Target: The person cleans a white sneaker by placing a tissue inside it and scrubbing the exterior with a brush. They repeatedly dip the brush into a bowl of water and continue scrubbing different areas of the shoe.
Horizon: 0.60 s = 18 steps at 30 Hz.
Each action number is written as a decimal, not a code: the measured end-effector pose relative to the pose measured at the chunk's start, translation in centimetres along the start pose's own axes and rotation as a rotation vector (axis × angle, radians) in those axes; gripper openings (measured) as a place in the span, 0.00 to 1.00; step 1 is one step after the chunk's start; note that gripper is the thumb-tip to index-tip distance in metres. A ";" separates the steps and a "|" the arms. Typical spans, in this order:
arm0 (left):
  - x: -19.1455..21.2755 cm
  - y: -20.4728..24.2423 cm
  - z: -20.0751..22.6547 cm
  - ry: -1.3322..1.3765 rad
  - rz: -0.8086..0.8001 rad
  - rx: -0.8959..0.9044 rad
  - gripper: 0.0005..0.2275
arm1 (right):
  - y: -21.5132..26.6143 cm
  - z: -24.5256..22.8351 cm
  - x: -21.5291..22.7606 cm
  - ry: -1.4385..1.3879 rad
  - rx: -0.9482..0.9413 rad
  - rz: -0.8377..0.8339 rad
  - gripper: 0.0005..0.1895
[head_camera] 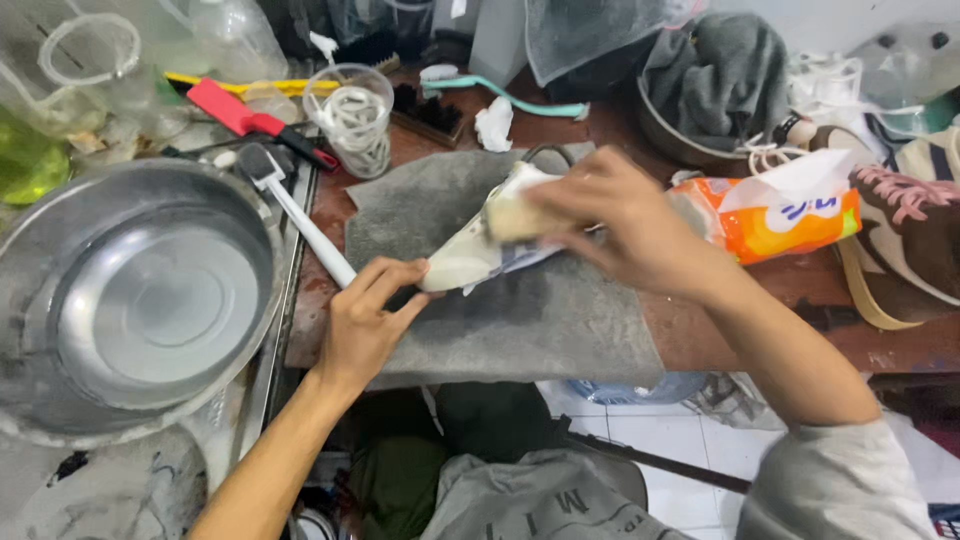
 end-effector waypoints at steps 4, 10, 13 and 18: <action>-0.3 0.0 -0.6 0.036 -0.005 -0.010 0.09 | 0.6 1.2 0.4 -0.001 -0.047 0.048 0.22; -0.3 -0.2 -0.3 0.039 -0.002 -0.010 0.08 | 1.4 1.4 0.9 -0.117 -0.061 0.101 0.21; -0.1 -0.1 0.2 0.043 -0.005 -0.015 0.08 | 1.5 0.3 -0.3 -0.208 0.041 0.120 0.13; -0.2 -0.4 0.2 0.043 0.014 -0.008 0.08 | 2.7 3.2 1.4 -0.101 -0.132 0.136 0.22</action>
Point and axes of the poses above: each hand's wrist, its own y-axis away from the middle knuckle, its own x-axis out of the back of the hand, z = x × y, the point moved 1 cm from there along -y, towards the middle knuckle, and after that the axes turned 10 degrees about -z, right-handed, at the moved point
